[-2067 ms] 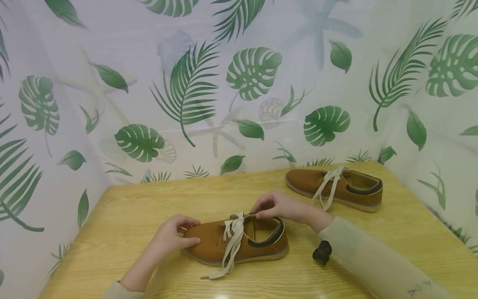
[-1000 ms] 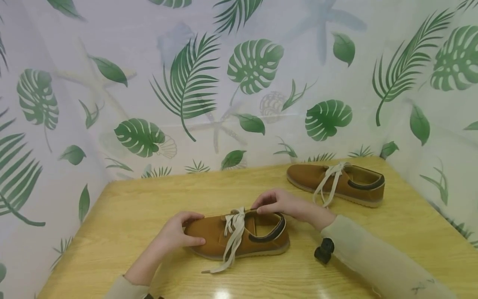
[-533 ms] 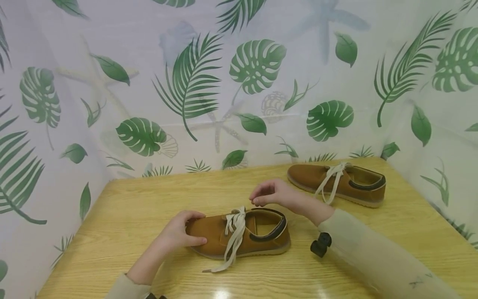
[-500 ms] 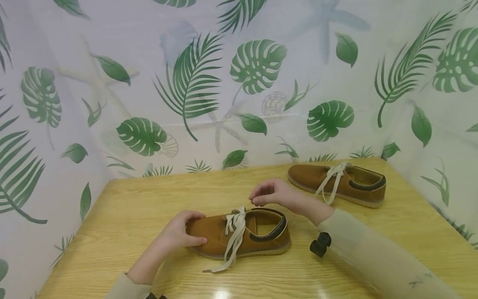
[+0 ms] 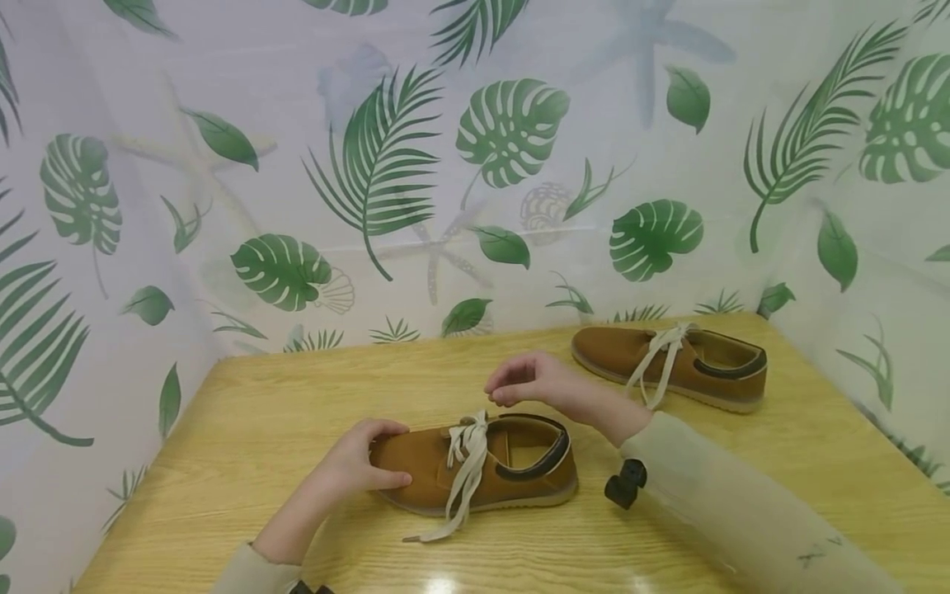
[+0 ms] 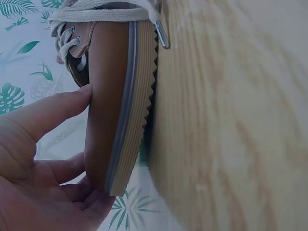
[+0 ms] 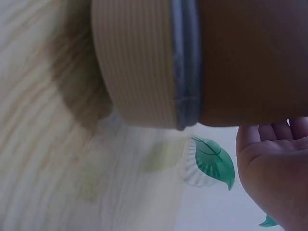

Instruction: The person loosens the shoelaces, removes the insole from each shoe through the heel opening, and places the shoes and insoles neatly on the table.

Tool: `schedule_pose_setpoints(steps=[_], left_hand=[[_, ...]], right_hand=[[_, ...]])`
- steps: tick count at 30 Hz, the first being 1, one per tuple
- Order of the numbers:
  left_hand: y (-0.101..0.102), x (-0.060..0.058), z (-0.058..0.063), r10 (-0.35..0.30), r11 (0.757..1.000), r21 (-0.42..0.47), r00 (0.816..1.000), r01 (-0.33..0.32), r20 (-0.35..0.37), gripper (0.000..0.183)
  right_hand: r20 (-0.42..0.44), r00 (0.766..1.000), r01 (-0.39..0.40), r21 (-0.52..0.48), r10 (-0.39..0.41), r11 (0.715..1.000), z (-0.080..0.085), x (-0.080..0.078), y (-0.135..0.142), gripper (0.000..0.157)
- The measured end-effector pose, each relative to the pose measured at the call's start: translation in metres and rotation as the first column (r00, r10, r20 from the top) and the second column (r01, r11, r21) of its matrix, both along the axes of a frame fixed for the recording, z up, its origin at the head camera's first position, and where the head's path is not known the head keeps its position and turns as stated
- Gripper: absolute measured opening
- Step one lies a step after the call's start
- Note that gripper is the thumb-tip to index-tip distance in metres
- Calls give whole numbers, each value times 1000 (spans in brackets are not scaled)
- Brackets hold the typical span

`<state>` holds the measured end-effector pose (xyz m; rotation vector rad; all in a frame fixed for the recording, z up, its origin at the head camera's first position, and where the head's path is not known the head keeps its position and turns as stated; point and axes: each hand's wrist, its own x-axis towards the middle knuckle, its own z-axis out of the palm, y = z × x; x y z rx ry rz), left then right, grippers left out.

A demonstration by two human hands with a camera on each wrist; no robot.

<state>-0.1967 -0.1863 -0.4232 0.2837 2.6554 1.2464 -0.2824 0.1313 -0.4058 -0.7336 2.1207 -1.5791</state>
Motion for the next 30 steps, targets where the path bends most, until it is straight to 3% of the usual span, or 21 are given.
schedule_pose_setpoints(steps=[6, 16, 30], left_hand=[[0, 0, 0, -3, 1000, -3, 1000, 3, -8, 62], [0, 0, -2, 10, 1000, -3, 1000, -10, 18, 62], [-1, -1, -2, 4, 1000, 3, 1000, -4, 22, 61]], right_hand=[[7, 1000, -18, 15, 18, 1000, -4, 0, -4, 26], [-55, 988, -140, 36, 142, 990, -12, -2, -10, 25], [-27, 992, -120, 64, 122, 991, -9, -1, -12, 16]])
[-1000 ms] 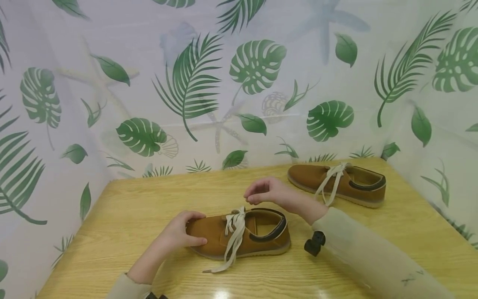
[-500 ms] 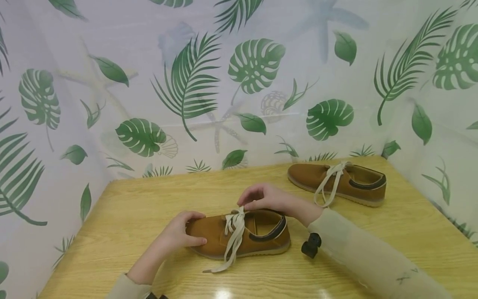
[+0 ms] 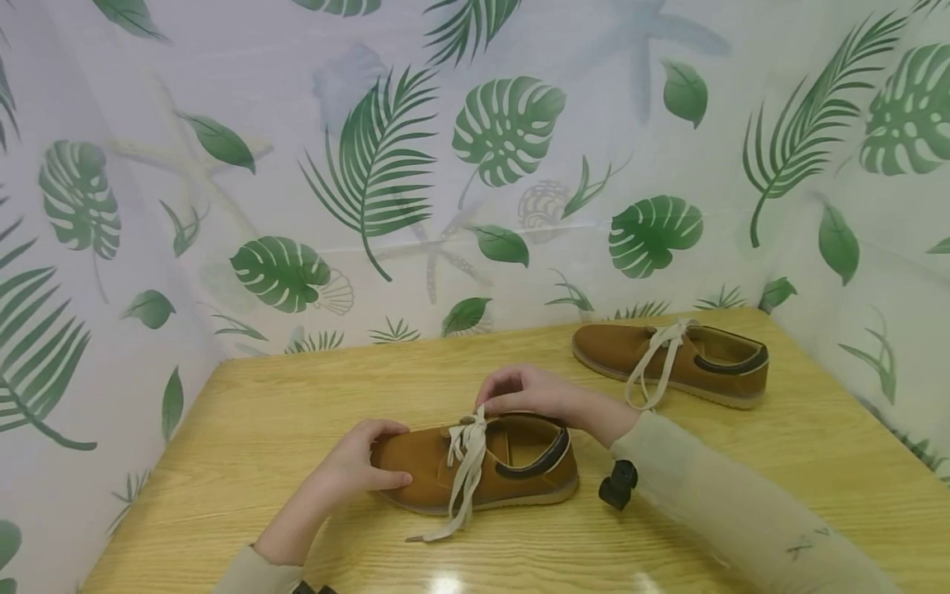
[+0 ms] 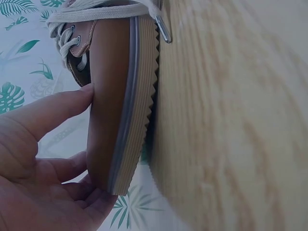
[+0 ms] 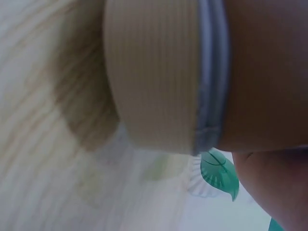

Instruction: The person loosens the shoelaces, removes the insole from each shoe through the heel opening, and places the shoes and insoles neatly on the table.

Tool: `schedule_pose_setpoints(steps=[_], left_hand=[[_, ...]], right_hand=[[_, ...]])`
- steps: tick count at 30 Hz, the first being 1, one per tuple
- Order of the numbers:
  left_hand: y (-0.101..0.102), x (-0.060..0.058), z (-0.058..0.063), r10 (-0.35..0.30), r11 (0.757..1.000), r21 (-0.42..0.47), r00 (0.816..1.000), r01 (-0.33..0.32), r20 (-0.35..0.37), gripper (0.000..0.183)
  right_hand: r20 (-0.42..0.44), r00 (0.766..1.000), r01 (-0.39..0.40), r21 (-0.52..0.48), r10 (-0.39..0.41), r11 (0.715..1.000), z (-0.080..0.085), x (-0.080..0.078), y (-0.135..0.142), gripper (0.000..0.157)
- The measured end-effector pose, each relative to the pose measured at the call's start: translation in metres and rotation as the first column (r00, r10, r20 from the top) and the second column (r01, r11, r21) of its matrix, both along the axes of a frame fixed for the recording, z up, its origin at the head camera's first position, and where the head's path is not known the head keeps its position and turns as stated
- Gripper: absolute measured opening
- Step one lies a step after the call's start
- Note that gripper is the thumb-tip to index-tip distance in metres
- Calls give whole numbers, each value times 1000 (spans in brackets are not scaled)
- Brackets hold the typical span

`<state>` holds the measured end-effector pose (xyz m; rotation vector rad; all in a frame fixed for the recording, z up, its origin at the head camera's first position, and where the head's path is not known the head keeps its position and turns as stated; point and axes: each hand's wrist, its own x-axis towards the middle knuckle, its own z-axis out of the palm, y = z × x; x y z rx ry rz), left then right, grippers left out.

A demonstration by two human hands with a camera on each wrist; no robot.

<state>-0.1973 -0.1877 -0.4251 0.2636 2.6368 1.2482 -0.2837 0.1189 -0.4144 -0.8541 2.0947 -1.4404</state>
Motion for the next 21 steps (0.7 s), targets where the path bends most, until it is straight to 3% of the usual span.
schedule_pose_setpoints(steps=[8, 21], left_hand=[[0, 0, -1, -10, 1000, 9, 1000, 11, -13, 62], [1, 2, 2, -24, 1000, 3, 1000, 24, 0, 61]], right_hand=[[28, 1000, 7, -35, -6, 999, 10, 1, 3, 11], [28, 998, 58, 1, -58, 998, 30, -5, 12, 9]])
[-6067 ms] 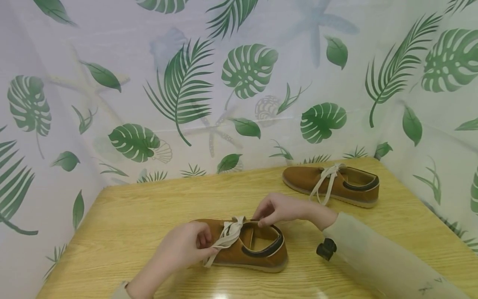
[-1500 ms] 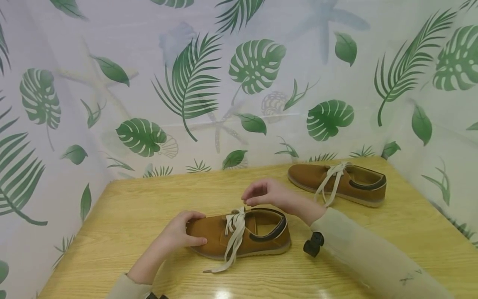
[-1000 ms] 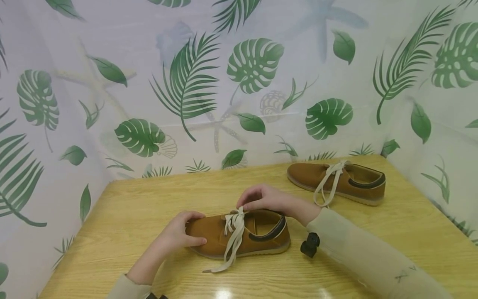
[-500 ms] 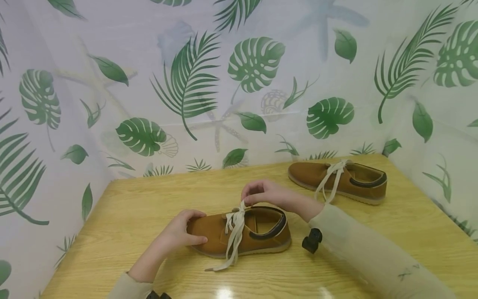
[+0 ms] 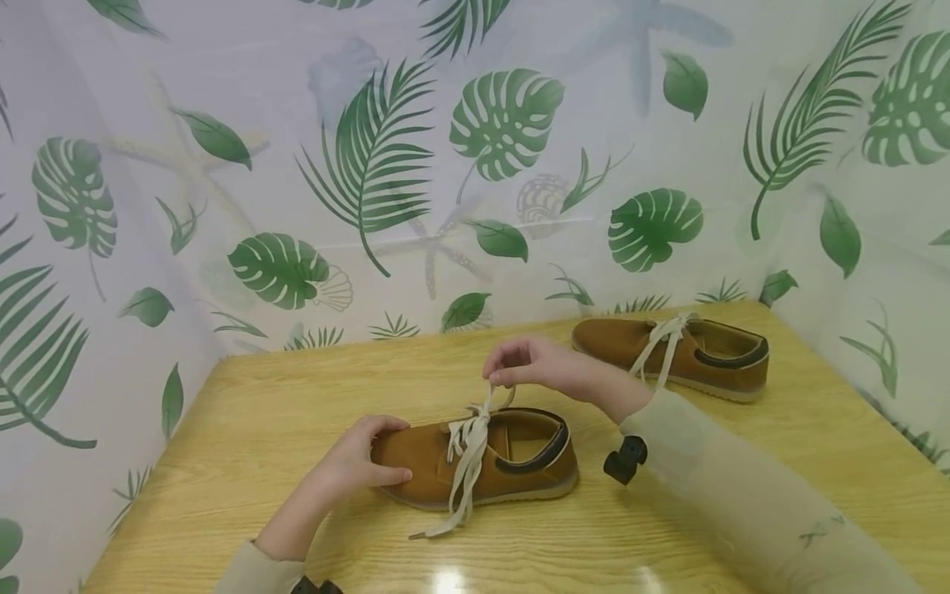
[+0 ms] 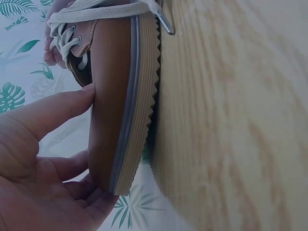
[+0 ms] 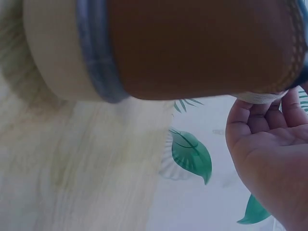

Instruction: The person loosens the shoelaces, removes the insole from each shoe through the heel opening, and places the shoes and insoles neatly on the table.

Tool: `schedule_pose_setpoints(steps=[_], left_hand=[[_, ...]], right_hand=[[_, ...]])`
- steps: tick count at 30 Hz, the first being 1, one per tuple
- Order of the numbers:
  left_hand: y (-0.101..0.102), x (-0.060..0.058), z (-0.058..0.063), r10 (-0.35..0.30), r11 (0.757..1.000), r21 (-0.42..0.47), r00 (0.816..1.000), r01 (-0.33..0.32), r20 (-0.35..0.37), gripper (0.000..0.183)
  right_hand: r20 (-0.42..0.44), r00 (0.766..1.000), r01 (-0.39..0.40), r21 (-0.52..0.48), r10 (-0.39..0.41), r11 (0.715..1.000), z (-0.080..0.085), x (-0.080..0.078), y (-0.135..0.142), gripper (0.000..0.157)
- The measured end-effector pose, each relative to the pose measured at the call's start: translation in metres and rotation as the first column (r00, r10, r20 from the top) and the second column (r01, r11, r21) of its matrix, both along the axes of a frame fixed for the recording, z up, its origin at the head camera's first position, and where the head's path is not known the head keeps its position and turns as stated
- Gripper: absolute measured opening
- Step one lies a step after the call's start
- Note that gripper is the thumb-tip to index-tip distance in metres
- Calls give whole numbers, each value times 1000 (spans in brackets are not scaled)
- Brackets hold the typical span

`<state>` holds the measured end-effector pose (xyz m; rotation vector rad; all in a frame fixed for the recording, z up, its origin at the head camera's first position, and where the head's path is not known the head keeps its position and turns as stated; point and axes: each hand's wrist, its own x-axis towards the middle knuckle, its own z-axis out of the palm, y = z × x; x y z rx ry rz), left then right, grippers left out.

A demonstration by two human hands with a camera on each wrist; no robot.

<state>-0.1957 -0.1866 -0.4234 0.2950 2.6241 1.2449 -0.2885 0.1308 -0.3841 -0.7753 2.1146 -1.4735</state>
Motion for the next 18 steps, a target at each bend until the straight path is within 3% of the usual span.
schedule_pose_setpoints(steps=[12, 18], left_hand=[[1, 2, 3, -6, 1000, -2, 1000, 6, 3, 61], [0, 2, 3, -12, 1000, -29, 1000, 11, -20, 61]], right_hand=[[-18, 998, 63, -31, -64, 998, 6, -6, -1, 7], [-17, 999, 48, -54, -49, 997, 1, -7, -5, 7]])
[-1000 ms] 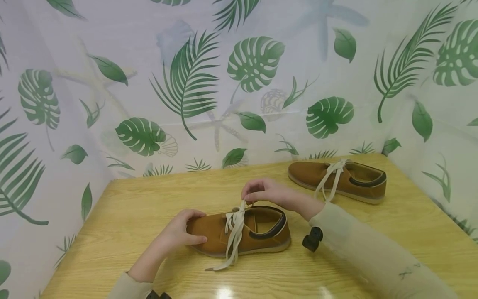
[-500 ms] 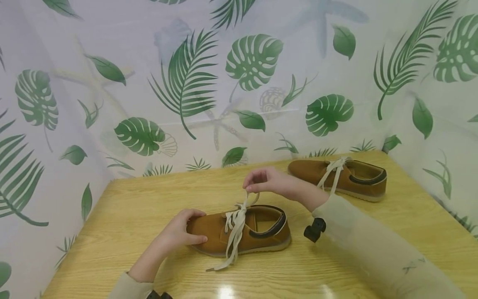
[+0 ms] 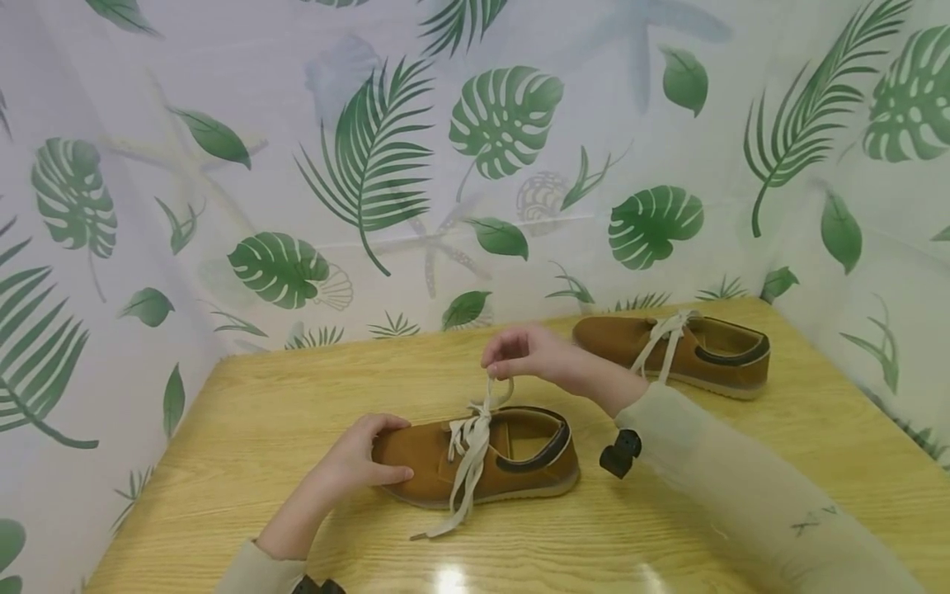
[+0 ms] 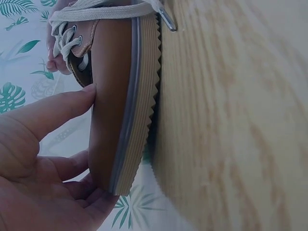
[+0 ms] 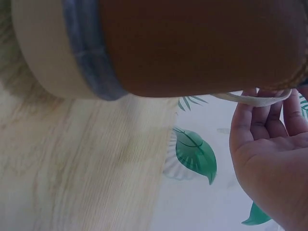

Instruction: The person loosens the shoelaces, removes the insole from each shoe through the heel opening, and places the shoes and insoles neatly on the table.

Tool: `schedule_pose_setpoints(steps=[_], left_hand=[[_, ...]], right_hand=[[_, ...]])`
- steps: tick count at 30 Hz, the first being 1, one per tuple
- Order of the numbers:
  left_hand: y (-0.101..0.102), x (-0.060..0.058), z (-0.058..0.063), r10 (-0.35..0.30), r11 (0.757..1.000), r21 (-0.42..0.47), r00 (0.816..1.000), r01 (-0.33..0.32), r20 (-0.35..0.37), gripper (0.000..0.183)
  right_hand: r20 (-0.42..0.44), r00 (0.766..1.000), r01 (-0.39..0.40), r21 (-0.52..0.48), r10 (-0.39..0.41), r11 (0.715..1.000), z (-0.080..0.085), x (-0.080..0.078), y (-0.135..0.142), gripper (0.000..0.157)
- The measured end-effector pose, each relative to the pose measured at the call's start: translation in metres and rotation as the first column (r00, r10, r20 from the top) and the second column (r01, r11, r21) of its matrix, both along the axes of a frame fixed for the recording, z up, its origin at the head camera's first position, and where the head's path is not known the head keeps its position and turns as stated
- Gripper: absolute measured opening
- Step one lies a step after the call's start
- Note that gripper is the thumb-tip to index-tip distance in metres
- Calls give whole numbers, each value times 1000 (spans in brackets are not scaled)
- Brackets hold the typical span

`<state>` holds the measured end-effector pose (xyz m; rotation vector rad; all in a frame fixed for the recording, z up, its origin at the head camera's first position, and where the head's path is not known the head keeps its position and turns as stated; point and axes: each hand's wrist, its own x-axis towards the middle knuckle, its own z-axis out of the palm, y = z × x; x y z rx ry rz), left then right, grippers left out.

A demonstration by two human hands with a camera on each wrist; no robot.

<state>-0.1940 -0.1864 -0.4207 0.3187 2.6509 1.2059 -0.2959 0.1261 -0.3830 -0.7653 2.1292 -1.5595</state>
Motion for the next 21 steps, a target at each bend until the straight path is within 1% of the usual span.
schedule_pose_setpoints(steps=[9, 15, 18, 21], left_hand=[[-1, -1, -1, -7, 1000, 5, 1000, 7, -7, 62], [-2, -1, -1, -11, 1000, 15, 1000, 11, -3, 61], [-2, -1, -1, -12, 1000, 17, 1000, 12, -3, 61], [-2, -1, -2, -15, 1000, 13, 1000, 15, -3, 61]], right_hand=[[29, 1000, -8, -14, 8, 1000, 5, 2, 2, 12], [18, 999, -30, -12, 30, 999, 3, 5, 3, 17], [6, 999, -53, -12, 53, 999, -1, 7, 3, 17], [-1, 997, -81, -7, 81, 997, -5, 10, 4, 11]])
